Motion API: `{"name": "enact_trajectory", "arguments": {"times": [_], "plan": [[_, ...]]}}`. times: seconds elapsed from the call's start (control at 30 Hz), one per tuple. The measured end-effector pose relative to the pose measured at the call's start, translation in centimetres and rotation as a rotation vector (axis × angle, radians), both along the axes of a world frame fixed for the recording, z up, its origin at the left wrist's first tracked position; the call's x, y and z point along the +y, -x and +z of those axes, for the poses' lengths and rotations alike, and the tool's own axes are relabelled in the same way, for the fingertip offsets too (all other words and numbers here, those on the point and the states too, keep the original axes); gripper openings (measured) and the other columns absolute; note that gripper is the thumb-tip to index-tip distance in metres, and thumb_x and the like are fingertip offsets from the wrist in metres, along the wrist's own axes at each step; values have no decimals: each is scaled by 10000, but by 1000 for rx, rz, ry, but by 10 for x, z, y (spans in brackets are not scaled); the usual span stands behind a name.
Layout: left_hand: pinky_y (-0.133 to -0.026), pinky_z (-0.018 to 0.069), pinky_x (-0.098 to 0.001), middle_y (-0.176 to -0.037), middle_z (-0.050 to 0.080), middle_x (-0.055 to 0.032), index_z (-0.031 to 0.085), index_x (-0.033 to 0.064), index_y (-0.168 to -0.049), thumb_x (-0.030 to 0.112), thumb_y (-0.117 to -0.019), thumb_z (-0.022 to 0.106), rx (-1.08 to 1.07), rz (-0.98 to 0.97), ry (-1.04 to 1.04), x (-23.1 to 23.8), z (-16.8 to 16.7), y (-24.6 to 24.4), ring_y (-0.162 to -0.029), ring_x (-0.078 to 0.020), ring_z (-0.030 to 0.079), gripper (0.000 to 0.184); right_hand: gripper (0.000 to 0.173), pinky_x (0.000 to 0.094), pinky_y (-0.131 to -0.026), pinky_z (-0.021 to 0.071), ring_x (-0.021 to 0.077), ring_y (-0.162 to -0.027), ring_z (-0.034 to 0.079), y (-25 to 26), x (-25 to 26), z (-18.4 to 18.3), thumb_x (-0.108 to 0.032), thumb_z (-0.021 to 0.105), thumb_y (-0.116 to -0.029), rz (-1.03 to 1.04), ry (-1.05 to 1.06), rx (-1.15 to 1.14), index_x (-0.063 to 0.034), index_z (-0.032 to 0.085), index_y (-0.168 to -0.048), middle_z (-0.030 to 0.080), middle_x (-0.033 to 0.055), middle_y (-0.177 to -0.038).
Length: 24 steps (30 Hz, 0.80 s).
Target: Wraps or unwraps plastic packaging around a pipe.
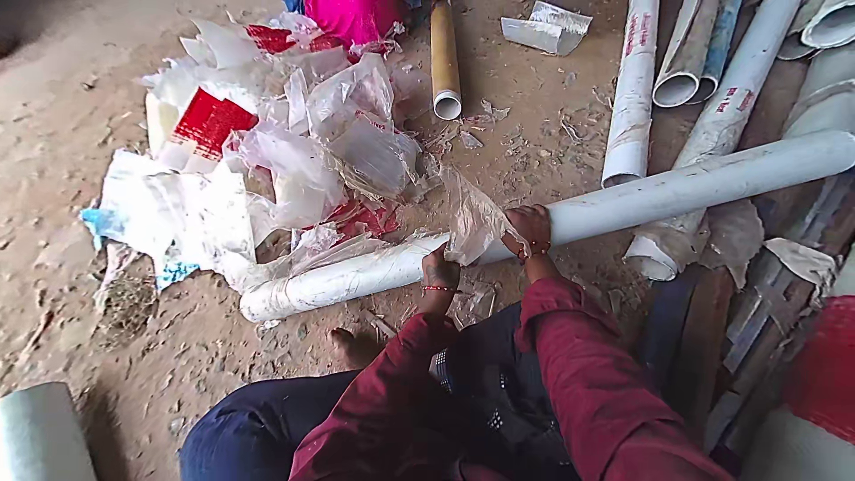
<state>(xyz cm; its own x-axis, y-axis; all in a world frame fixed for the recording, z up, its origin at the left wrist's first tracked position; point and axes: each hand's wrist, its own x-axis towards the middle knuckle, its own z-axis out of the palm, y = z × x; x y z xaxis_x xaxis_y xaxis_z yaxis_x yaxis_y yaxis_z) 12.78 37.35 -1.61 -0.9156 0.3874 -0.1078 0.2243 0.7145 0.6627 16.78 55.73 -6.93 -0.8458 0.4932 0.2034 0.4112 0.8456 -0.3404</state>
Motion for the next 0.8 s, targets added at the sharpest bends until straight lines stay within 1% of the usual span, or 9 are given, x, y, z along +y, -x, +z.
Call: {"name": "enact_trajectory", "arguments": {"times": [0.2,0.3,0.33,0.43,0.57,0.63,0.7,0.73,0.8], "plan": [[-1048,471,-524,-1111,736,-272,740,-55,-1150,-41,-985,493,-30,-60,30,-64,11,9,-1135,-401,692,297,280,580,-1126,362,366,-1094,698,-7,-14,2,-176,553,-995,-39,17,-4,-44,774,-1107,774,159,-1061],[-1017,533,-463,-1016,777,-179,753,-60,-960,-30,-1005,511,102,120,-201,-137,8,42,-1029,-282,747,249,340,537,-1196,279,333,-1252,626,1,-19,20,-237,495,-1054,-114,68,-240,-51,718,-1229,735,148,-1222],[-1013,527,-466,-1034,763,-211,727,-94,-998,-21,-1007,520,174,222,-249,-166,17,51,-1040,-295,736,220,353,524,-1202,259,321,-1282,603,4,-22,26,-255,479,-1061,-148,86,-286,-49,701,-1242,720,147,-1252],[-1125,427,-459,-1376,573,-328,523,-152,-1345,32,-1009,514,412,316,-395,-206,67,41,-1317,-376,559,382,365,525,-1211,232,321,-1350,545,6,-30,35,-259,465,-1072,-204,144,-313,-42,689,-1261,685,150,-1324],[-1053,509,-491,-1295,645,-279,588,-110,-1305,99,-989,604,549,-151,-479,-107,106,-29,-1223,-377,636,379,355,563,-1150,270,326,-1398,484,-3,-34,47,-225,453,-1074,-171,151,-377,-69,689,-1288,642,103,-1408],[-1112,454,-490,-1418,571,-274,513,-67,-1441,225,-1042,597,291,-358,-163,-47,102,-47,-1324,-397,568,502,358,567,-1133,291,331,-1415,470,-7,-37,51,-227,453,-1076,-114,117,-401,-88,706,-1287,634,80,-1431],[-1203,324,-496,-1613,332,-284,265,-32,-1597,378,-1063,561,3,-402,308,-3,81,-36,-1492,-408,360,736,391,567,-1138,298,334,-1439,452,-11,-40,46,-239,411,-1083,-56,71,-426,-109,706,-1304,625,64,-1453],[-1181,340,-533,-1634,269,-306,188,-34,-1617,425,-1047,575,-65,-379,475,10,64,-26,-1494,-440,341,828,415,568,-1148,284,334,-1449,441,-11,-40,43,-244,381,-1089,-37,55,-439,-114,690,-1332,611,64,-1472],[-1076,445,-575,-1622,281,-311,175,-5,-1624,442,-1058,544,-126,-340,613,20,35,-10,-1404,-466,457,811,446,572,-1169,258,333,-1438,457,-10,-37,39,-250,346,-1094,-15,8,-441,-97,665,-1365,606,86,-1472]]}}
